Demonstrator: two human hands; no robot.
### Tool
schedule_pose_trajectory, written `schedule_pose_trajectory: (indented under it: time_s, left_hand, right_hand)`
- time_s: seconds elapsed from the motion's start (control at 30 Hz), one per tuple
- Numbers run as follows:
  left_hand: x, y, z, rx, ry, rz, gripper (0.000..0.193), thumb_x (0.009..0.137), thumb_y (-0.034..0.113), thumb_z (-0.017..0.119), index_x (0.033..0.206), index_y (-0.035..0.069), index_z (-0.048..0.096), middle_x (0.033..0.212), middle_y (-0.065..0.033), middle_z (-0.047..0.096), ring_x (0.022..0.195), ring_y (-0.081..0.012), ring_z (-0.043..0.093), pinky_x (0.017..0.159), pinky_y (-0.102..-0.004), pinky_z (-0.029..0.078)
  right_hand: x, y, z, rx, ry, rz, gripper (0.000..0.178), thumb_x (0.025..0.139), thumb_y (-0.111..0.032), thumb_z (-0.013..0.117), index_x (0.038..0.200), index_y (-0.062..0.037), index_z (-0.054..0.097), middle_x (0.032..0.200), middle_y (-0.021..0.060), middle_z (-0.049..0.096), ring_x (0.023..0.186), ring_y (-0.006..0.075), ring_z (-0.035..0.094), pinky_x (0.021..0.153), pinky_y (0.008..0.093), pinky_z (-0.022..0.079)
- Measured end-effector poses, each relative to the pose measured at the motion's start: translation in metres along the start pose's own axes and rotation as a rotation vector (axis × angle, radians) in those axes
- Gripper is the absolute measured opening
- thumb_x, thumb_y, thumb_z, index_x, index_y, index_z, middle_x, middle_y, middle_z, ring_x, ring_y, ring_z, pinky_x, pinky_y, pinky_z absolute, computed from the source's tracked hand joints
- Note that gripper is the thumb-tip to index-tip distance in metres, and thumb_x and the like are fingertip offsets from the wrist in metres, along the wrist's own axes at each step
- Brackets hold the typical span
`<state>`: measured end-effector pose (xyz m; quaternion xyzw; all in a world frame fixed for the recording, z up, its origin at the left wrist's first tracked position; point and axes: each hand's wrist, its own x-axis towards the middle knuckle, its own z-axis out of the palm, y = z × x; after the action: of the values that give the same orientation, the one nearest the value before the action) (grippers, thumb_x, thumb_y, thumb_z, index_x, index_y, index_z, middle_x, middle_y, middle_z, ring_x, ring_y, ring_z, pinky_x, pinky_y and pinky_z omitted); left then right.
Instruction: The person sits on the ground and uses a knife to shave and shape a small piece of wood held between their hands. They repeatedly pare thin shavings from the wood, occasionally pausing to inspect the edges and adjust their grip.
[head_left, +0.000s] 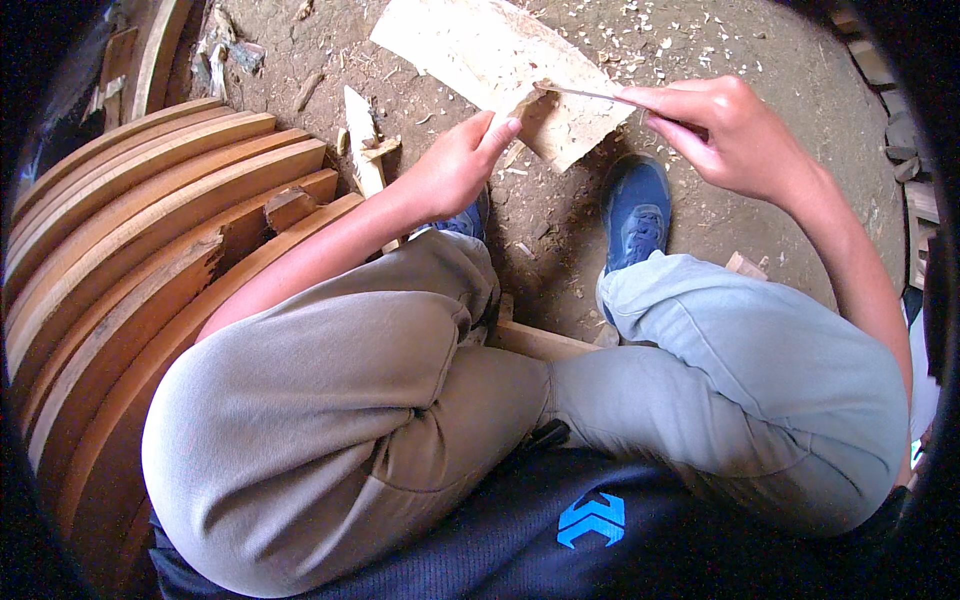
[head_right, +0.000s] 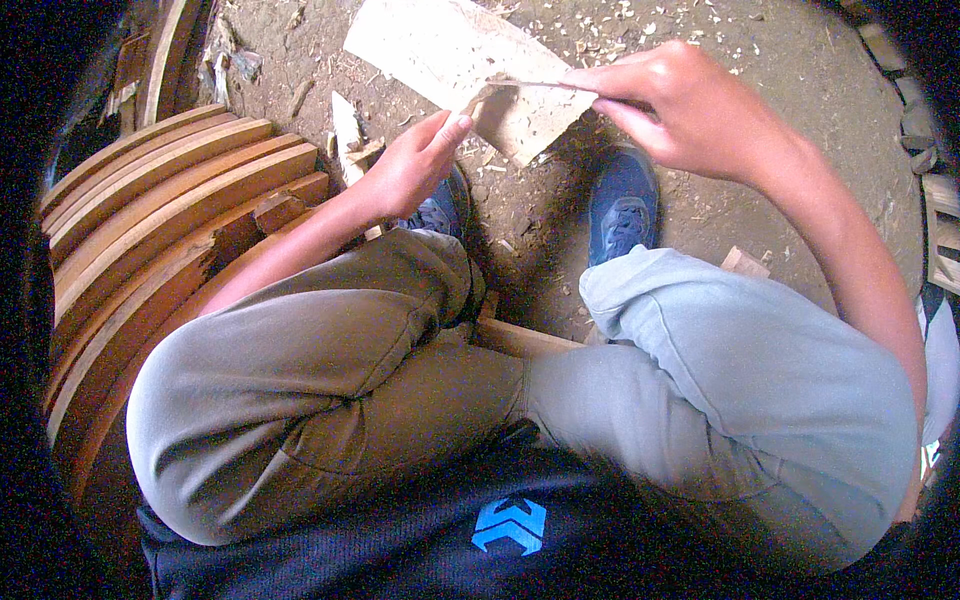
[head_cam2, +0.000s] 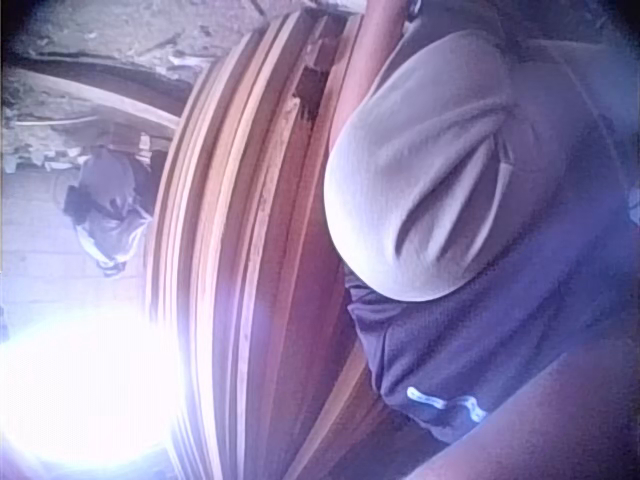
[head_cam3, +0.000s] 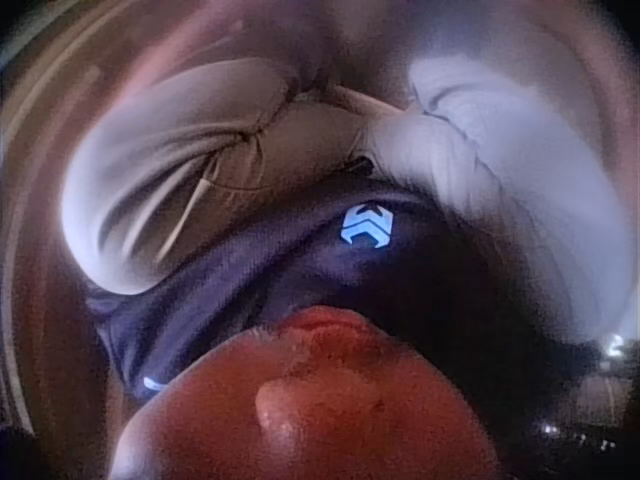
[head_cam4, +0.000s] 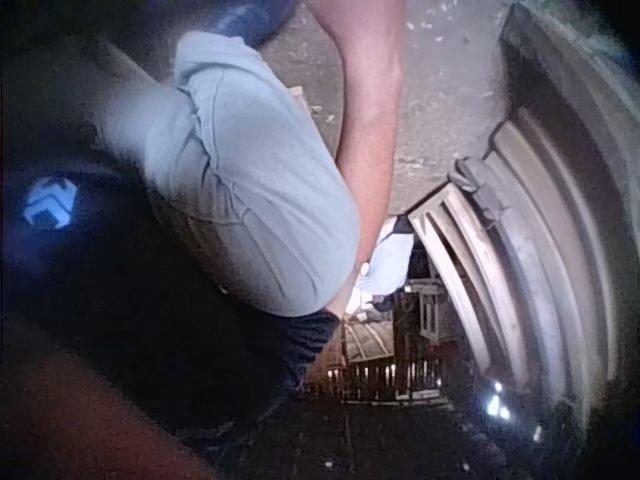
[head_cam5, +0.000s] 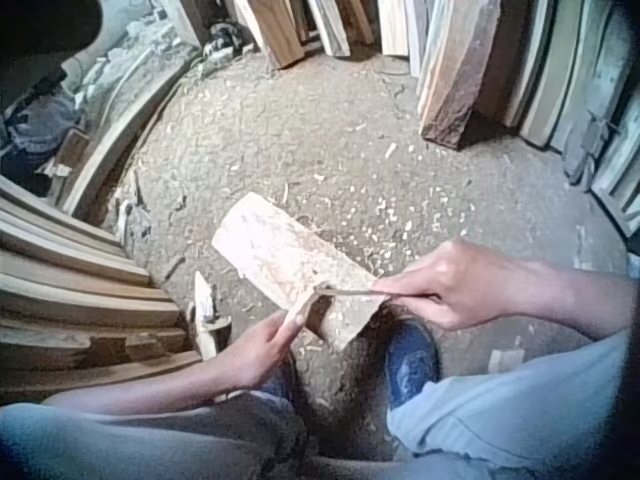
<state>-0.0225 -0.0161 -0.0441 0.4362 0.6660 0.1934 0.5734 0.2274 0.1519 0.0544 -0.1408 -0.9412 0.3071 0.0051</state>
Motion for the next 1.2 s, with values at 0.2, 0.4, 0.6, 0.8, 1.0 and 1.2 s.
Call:
schedule_pose_trajectory:
  time_s: [0.2,0.4,0.6,0.8,1.0,1.2]
  left_hand:
    - [-0.005,0.009,-0.004,0.147,0.026,-0.003,0.051,0.105,0.046,0.041,0.113,-0.001,0.055,0.080,-0.0085,0.049,0.076,-0.0205,0.046,0.067,-0.0354,0.040]
    - [-0.009,0.018,-0.008,0.208,0.032,-0.014,0.055,0.104,0.048,0.039,0.104,-0.004,0.054,0.092,-0.0299,0.064,0.097,-0.0450,0.063,0.086,-0.0497,0.046]
    - [-0.007,0.009,-0.006,0.188,0.062,0.066,0.055,0.104,0.048,0.039,0.106,-0.004,0.054,0.093,-0.0298,0.063,0.095,-0.0451,0.062,0.085,-0.0496,0.046]
    - [-0.003,0.009,-0.006,0.172,0.019,0.023,0.055,0.104,0.048,0.039,0.109,-0.005,0.053,0.099,-0.0311,0.063,0.100,-0.0456,0.061,0.088,-0.0494,0.045]
    - [-0.006,0.010,-0.008,0.179,0.014,-0.006,0.055,0.104,0.048,0.038,0.108,-0.005,0.053,0.103,-0.0315,0.062,0.104,-0.0458,0.059,0.090,-0.0489,0.044]
    - [0.000,0.001,-0.004,0.117,0.007,0.004,0.051,0.105,0.045,0.041,0.121,-0.002,0.053,0.087,-0.0102,0.052,0.081,-0.0218,0.046,0.072,-0.0357,0.041]
  right_hand:
    - [-0.002,0.005,0.008,0.108,0.012,0.007,0.035,0.087,-0.003,0.064,0.121,-0.0043,0.067,0.083,0.0202,0.069,0.065,0.0294,0.065,0.061,0.0357,0.049]
    - [0.004,0.011,0.001,0.138,-0.031,-0.031,0.035,0.087,-0.004,0.063,0.121,-0.0034,0.067,0.078,0.0208,0.066,0.057,0.0249,0.058,0.055,0.0337,0.045]
    - [0.001,0.002,0.009,0.192,0.056,0.090,0.033,0.088,-0.005,0.063,0.121,-0.0029,0.067,0.072,0.0195,0.064,0.053,0.0173,0.051,0.052,0.0320,0.041]
    - [0.001,0.008,0.002,0.166,-0.058,0.130,0.030,0.088,-0.006,0.063,0.118,-0.0016,0.068,0.068,0.0175,0.062,0.053,0.0141,0.050,0.051,0.0307,0.039]
    - [-0.006,0.011,0.007,0.307,0.067,0.121,0.032,0.089,-0.006,0.063,0.120,-0.0022,0.067,0.067,0.0173,0.062,0.053,0.0135,0.050,0.051,0.0312,0.040]
    - [0.008,-0.004,-0.005,0.196,-0.091,0.254,0.031,0.085,-0.009,0.062,0.115,-0.0021,0.068,0.084,0.0233,0.068,0.064,0.0278,0.066,0.062,0.0359,0.051]
